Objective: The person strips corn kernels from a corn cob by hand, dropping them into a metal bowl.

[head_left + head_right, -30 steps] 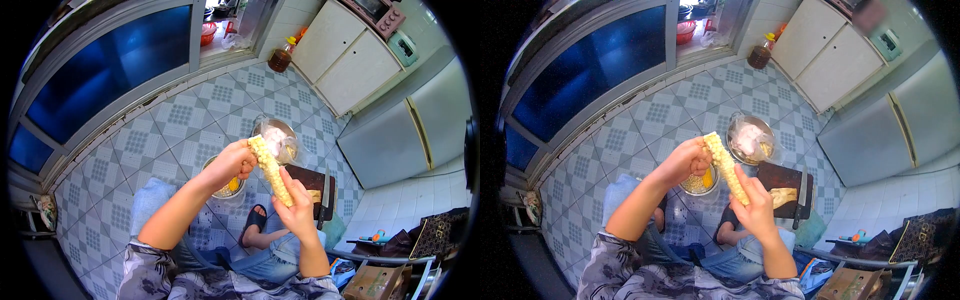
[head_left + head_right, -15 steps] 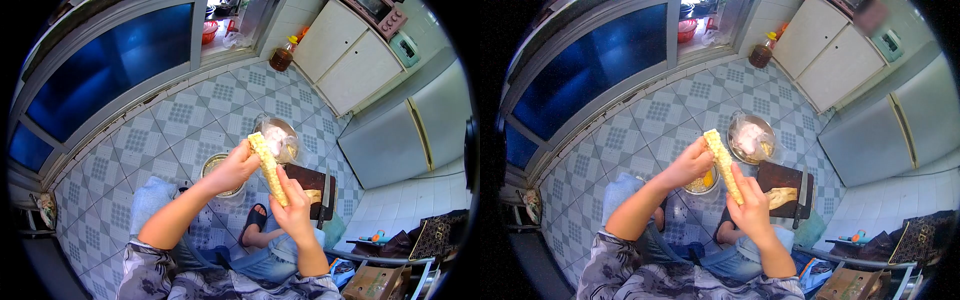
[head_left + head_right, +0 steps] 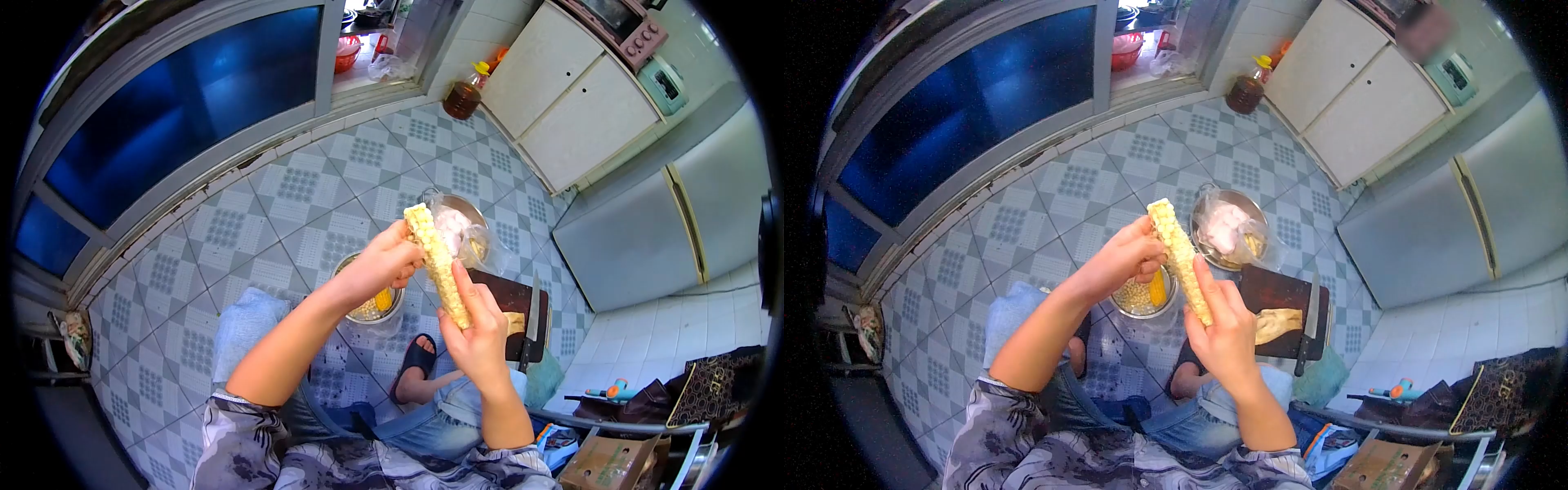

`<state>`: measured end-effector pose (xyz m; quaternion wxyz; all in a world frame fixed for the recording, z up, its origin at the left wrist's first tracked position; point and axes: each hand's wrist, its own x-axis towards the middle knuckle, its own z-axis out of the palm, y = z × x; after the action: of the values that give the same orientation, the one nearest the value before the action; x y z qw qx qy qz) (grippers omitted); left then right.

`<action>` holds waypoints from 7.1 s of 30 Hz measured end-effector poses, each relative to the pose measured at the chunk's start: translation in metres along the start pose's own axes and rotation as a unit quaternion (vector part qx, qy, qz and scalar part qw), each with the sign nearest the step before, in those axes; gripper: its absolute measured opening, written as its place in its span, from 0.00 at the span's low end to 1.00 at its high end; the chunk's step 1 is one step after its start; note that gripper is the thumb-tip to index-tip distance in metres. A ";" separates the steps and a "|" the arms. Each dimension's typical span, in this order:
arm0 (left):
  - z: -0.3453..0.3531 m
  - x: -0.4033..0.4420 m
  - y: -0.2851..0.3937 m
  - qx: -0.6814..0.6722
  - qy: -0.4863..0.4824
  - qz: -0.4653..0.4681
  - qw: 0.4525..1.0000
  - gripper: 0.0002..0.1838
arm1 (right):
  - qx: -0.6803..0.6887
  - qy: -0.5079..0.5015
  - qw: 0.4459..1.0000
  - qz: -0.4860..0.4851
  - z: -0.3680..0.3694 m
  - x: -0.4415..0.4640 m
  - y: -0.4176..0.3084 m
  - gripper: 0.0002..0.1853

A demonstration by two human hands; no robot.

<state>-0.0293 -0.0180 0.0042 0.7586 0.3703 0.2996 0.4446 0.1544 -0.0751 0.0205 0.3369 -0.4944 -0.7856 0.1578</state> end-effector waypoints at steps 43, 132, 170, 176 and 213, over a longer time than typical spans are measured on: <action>-0.008 0.004 -0.014 -0.096 -0.048 -0.012 0.994 0.10 | -0.044 0.010 0.999 -0.029 -0.004 -0.002 0.005 0.36; -0.003 -0.003 -0.008 0.109 -0.027 0.019 0.993 0.10 | 0.361 -0.194 0.875 0.256 -0.027 -0.002 0.012 0.39; -0.006 0.002 -0.006 -0.043 0.002 -0.034 0.999 0.09 | 0.270 -0.119 0.945 0.144 -0.013 -0.008 0.014 0.38; -0.004 -0.002 -0.008 -0.030 0.005 -0.003 1.000 0.09 | 0.207 -0.104 0.967 0.102 -0.010 -0.010 0.016 0.39; -0.006 0.003 -0.019 0.070 0.035 0.026 0.997 0.08 | -0.115 -0.043 0.992 -0.025 -0.008 -0.010 0.009 0.40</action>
<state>-0.0240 -0.0200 -0.0156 0.7082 0.4147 0.3468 0.4542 0.1686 -0.0807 0.0168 0.2477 -0.5028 -0.8244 0.0787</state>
